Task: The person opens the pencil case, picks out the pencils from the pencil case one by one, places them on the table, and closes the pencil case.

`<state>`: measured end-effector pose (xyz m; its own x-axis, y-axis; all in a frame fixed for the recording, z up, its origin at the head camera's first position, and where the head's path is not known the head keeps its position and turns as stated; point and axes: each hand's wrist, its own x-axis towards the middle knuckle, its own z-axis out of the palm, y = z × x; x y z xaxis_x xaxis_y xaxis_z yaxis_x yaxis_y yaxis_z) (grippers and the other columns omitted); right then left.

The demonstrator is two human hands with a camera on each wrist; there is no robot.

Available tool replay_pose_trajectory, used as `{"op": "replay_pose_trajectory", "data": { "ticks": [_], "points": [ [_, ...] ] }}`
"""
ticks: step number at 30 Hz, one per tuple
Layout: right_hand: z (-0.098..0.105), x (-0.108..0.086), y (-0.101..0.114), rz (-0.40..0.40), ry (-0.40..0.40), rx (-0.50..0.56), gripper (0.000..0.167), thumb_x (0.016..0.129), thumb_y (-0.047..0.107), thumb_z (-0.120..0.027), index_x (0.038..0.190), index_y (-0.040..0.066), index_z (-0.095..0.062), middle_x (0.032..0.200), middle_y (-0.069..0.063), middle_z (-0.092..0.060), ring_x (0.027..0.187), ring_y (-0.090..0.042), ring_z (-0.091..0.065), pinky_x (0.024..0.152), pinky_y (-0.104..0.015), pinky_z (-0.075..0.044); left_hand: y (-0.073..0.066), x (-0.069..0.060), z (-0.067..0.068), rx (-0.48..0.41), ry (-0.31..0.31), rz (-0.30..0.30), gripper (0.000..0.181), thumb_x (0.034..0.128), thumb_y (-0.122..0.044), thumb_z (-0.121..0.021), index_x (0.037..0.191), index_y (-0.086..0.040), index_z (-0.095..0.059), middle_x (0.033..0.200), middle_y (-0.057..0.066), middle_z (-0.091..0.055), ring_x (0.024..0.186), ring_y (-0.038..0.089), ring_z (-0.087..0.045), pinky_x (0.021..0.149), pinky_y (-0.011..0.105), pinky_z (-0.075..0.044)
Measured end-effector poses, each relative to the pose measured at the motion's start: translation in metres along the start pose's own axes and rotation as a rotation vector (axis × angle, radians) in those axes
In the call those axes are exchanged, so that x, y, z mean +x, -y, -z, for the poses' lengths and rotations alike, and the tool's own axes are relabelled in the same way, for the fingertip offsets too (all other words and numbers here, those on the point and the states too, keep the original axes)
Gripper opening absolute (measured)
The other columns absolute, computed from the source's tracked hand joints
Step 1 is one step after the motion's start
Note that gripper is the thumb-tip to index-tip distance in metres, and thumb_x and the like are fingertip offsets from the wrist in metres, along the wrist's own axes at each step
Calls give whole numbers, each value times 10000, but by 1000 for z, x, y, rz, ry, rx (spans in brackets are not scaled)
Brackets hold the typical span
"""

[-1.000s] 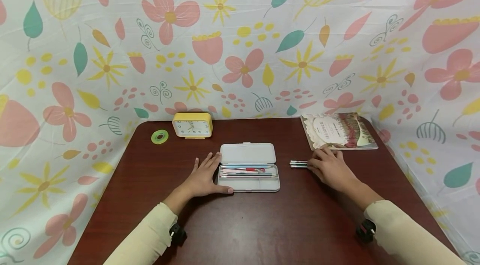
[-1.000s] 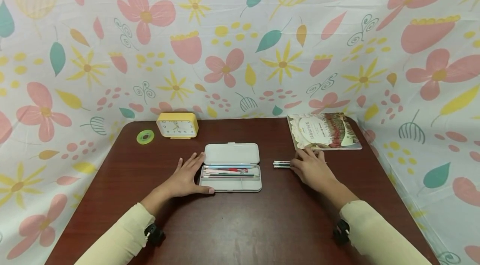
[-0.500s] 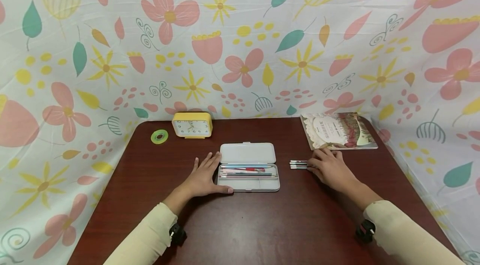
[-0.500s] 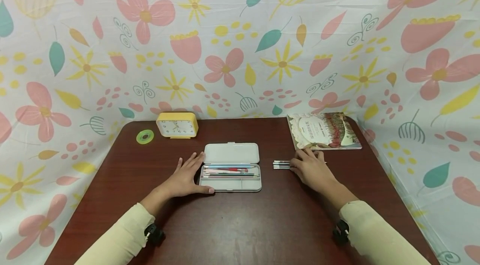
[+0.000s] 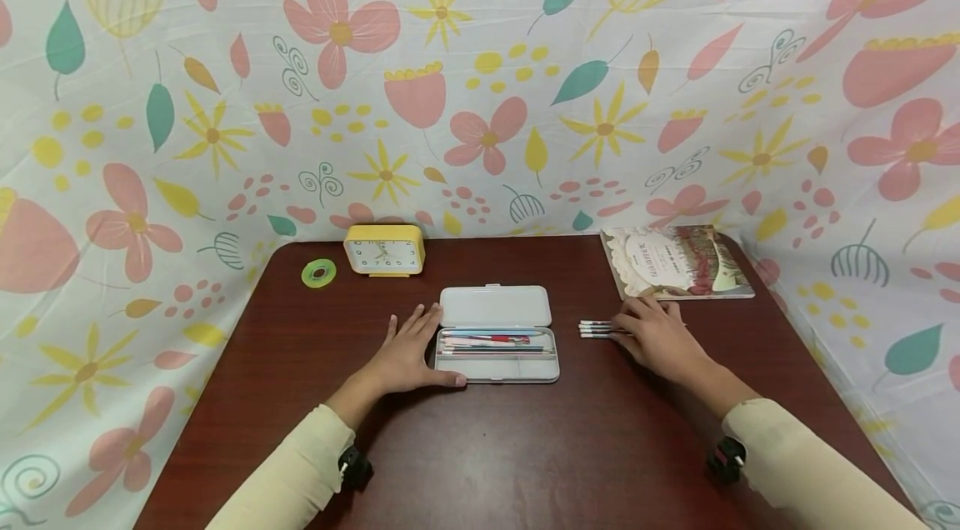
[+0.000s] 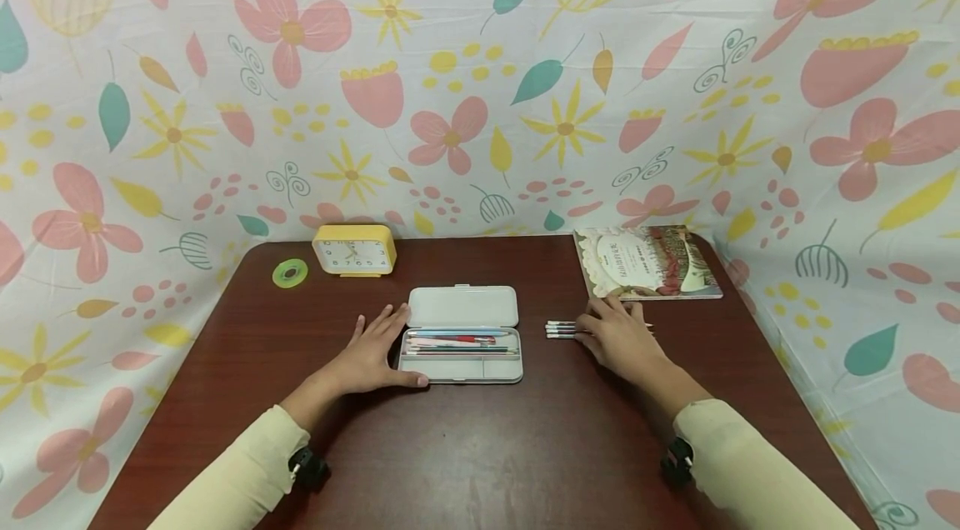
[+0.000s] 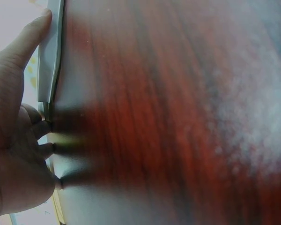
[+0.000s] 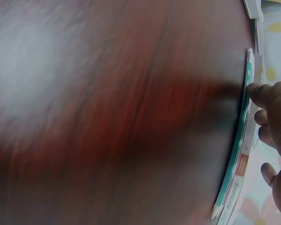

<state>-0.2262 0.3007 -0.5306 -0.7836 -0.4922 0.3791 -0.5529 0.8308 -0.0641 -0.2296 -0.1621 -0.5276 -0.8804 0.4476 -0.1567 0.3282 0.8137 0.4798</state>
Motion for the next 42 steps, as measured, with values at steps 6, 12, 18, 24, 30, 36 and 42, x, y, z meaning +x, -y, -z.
{"op": "replay_pose_trajectory", "data": {
  "ticks": [6, 12, 18, 24, 30, 36, 42],
  "points": [
    [-6, 18, 17, 25, 8, 32, 109, 948, 182, -879, 1039, 187, -820, 1007, 11, -632, 946, -228, -535, 793, -525, -381, 1, 0, 0, -10, 0, -1, 1347, 833, -794, -816, 1789, -111, -156, 1868, 99, -181, 1756, 356, -77, 1353, 745, 14],
    [-15, 41, 42, 79, 14, 56, 99, 968, 181, -870, 1058, 180, -828, 1014, 13, -628, 947, -214, -536, 839, -567, -446, 1, 1, 0, -6, 2, 0, 1345, 839, -800, -806, 1792, -121, -141, 1870, 94, -173, 1758, 348, -69, 1355, 740, 24],
    [-23, 65, 71, 123, 51, 64, 90, 995, 193, -845, 1081, 200, -820, 1045, 18, -636, 965, -203, -536, 925, -616, -474, 3, 2, -1, -11, 3, 4, 1348, 834, -811, -803, 1792, -130, -143, 1872, 83, -167, 1760, 336, -54, 1361, 726, 30],
    [-31, 86, 94, 194, 66, 49, 78, 989, 208, -857, 1046, 224, -806, 1035, 27, -648, 990, -216, -559, 949, -637, -494, 4, 2, -2, -13, 1, 3, 1348, 834, -810, -803, 1792, -129, -143, 1872, 81, -166, 1760, 334, -55, 1362, 725, 25],
    [-36, 99, 108, 242, 65, 6, 63, 1004, 182, -831, 1019, 232, -796, 1021, 31, -639, 983, -216, -558, 954, -632, -507, 4, 2, -2, -7, -2, 6, 1344, 837, -814, -800, 1791, -125, -151, 1870, 81, -174, 1759, 335, -60, 1363, 723, 21],
    [-38, 106, 114, 252, 71, -18, 55, 1020, 188, -819, 1022, 239, -798, 1005, 34, -631, 957, -198, -547, 950, -604, -505, 3, 2, -1, 0, 4, 5, 1335, 848, -808, -794, 1791, -125, -141, 1871, 80, -166, 1760, 333, -56, 1363, 724, 26],
    [-40, 111, 123, 256, 109, -28, 19, 1037, 267, -809, 1051, 255, -812, 1022, 44, -639, 971, -182, -530, 963, -598, -496, 3, 1, 0, 3, 6, 3, 1331, 852, -807, -791, 1790, -121, -143, 1871, 83, -168, 1759, 335, -61, 1363, 725, 22]
  ]
}}
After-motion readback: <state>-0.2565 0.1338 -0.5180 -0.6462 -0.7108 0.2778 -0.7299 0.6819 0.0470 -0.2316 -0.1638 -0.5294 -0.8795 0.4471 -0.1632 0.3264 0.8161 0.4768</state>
